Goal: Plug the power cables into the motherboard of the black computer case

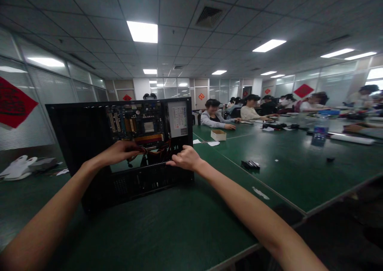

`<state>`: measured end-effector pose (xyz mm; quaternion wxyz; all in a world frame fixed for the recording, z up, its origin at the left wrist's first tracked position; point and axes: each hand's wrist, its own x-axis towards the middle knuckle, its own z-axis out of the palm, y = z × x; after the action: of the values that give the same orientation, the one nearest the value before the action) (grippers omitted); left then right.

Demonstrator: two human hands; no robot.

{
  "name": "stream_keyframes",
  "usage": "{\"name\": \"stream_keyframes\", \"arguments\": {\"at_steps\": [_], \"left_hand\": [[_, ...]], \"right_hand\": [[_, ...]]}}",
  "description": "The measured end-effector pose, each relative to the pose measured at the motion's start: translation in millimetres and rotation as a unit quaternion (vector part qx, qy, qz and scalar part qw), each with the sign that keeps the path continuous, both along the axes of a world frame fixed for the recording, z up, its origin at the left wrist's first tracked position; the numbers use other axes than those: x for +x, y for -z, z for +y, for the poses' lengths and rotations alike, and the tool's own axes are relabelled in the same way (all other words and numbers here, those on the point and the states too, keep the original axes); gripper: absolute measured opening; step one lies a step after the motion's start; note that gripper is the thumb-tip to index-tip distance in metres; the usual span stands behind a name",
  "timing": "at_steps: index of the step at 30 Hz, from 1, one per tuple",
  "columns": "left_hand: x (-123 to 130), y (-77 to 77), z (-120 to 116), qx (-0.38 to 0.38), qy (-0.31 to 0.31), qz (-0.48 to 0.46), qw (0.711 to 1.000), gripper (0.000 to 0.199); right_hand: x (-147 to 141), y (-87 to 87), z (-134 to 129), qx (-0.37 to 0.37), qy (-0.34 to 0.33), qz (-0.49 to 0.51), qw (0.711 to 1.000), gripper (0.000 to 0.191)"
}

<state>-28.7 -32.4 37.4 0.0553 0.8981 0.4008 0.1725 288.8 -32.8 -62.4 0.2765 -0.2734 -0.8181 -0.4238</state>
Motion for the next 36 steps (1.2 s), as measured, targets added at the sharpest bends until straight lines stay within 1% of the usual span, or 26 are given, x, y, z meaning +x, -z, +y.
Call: {"name": "stream_keyframes", "arguments": {"at_steps": [2,5,8,10,13,15,17,18,19,20,21,23,25,26,28,29,30,32,33,34,36], "left_hand": [[8.3,-8.1,-11.9,0.021,0.02,-0.016,0.999,0.043],[20.0,-17.6,-26.0,0.068,0.05,-0.01,0.996,0.039],[25.8,-21.9,-32.2,0.095,0.06,0.011,0.994,0.033],[26.1,-22.1,-33.0,0.091,0.061,0.014,0.994,0.03],[24.1,-21.1,-34.2,0.062,0.078,0.007,0.995,0.026],[23.7,-21.2,-37.3,0.057,0.085,0.011,0.995,0.026],[25.7,-22.5,-42.8,0.07,0.079,0.017,0.994,0.027],[27.6,-23.4,-46.2,0.078,0.073,0.021,0.994,0.027],[29.9,-24.6,-49.9,0.088,0.068,0.025,0.993,0.028],[32.5,-25.9,-53.6,0.102,0.062,0.031,0.992,0.028],[35.0,-27.4,-57.4,0.119,0.057,0.04,0.99,0.027],[38.9,-30.6,-64.9,0.161,0.047,0.063,0.984,0.023],[40.2,-34.2,-72.7,0.182,0.047,0.075,0.979,0.02],[39.7,-35.8,-76.6,0.175,0.054,0.07,0.981,0.02],[37.0,-38.1,-83.3,0.132,0.075,0.042,0.988,0.027],[35.3,-38.4,-85.4,0.108,0.084,0.024,0.99,0.038],[33.5,-38.0,-86.2,0.091,0.087,0.009,0.992,0.054],[30.5,-35.4,-83.0,0.089,0.08,-0.006,0.993,0.083],[29.5,-33.5,-79.4,0.098,0.073,-0.007,0.992,0.09],[28.8,-31.7,-74.9,0.109,0.071,-0.008,0.991,0.091],[28.6,-29.2,-65.9,0.129,0.082,-0.011,0.988,0.078]], "right_hand": [[-0.6,-0.4,-0.2,0.016,-0.001,-0.002,1.0,0.058],[-3.5,0.6,-1.0,0.043,-0.007,0.001,0.999,0.058],[-9.5,3.1,-2.0,0.052,-0.009,0.007,0.999,0.058],[-13.2,4.7,-2.2,0.043,-0.005,0.01,0.999,0.058],[-16.0,4.7,-4.2,0.005,0.012,0.009,1.0,0.057],[-18.3,0.8,-9.4,-0.037,0.03,0.023,0.999,0.056],[-24.2,-8.0,-19.2,-0.09,0.032,0.07,0.993,0.05],[-29.1,-14.3,-25.6,-0.119,0.016,0.104,0.987,0.045],[-35.3,-21.7,-32.7,-0.151,-0.016,0.142,0.978,0.04],[-42.6,-29.9,-39.8,-0.189,-0.062,0.178,0.964,0.039],[-50.4,-38.4,-46.5,-0.234,-0.117,0.21,0.942,0.04],[-65.7,-55.1,-56.9,-0.337,-0.206,0.253,0.883,0.04],[-76.2,-69.4,-61.8,-0.421,-0.239,0.269,0.833,0.033],[-78.7,-75.5,-62.2,-0.446,-0.242,0.275,0.816,0.03],[-78.0,-85.5,-61.0,-0.464,-0.249,0.298,0.796,0.03],[-75.4,-89.5,-60.1,-0.466,-0.255,0.316,0.786,0.031],[-72.1,-92.7,-59.6,-0.465,-0.261,0.336,0.776,0.033],[-65.4,-97.4,-60.5,-0.463,-0.263,0.363,0.765,0.039],[-63.0,-98.8,-61.9,-0.461,-0.261,0.37,0.763,0.041],[-61.5,-99.7,-63.7,-0.46,-0.259,0.373,0.763,0.042],[-61.5,-100.3,-67.7,-0.456,-0.254,0.365,0.771,0.043]]}}
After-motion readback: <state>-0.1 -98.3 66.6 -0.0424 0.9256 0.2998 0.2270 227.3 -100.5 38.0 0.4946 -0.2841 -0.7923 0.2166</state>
